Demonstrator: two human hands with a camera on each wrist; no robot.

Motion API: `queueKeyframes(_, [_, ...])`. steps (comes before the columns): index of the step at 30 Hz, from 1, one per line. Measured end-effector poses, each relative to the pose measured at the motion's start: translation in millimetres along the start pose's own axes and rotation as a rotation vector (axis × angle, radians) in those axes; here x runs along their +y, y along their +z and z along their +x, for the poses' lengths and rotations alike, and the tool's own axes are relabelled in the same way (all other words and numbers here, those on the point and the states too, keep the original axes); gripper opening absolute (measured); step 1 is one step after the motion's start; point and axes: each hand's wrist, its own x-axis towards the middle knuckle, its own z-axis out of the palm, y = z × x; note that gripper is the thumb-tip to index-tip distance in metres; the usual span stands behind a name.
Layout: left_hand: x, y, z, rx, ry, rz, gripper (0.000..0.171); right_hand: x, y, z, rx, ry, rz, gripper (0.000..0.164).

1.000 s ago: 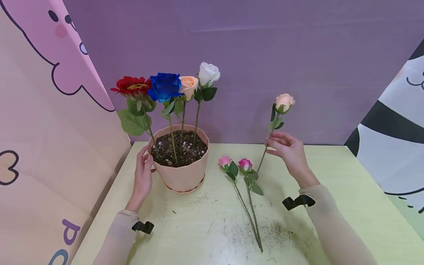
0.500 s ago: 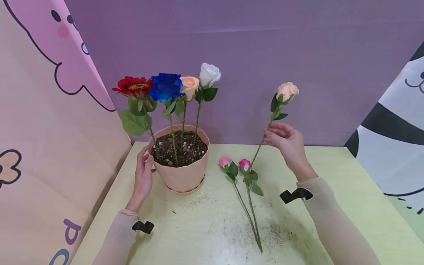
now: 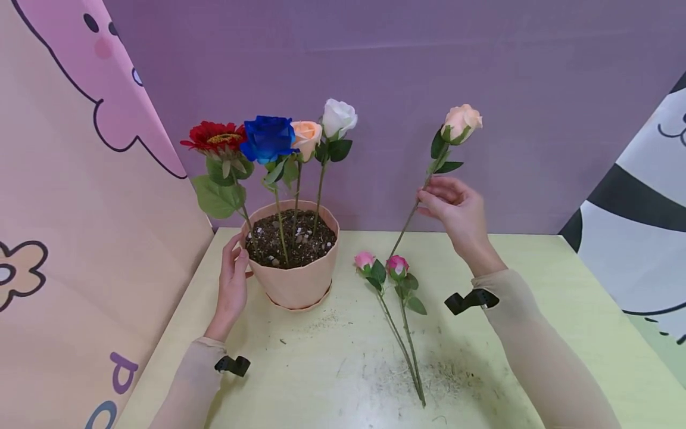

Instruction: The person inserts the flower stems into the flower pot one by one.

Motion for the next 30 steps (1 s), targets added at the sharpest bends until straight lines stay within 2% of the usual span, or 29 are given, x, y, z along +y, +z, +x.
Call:
queueKeyframes(19, [1.6, 0.5, -0.8, 0.007, 0.000, 0.003, 0.052, -21, 37, 9, -0.034, -0.091, 0.103, 0.023])
queueKeyframes(30, [2.1, 0.0, -0.9, 0.000, -0.011, 0.008, 0.053, -29, 63, 10, -0.054, -0.134, 0.079, 0.023])
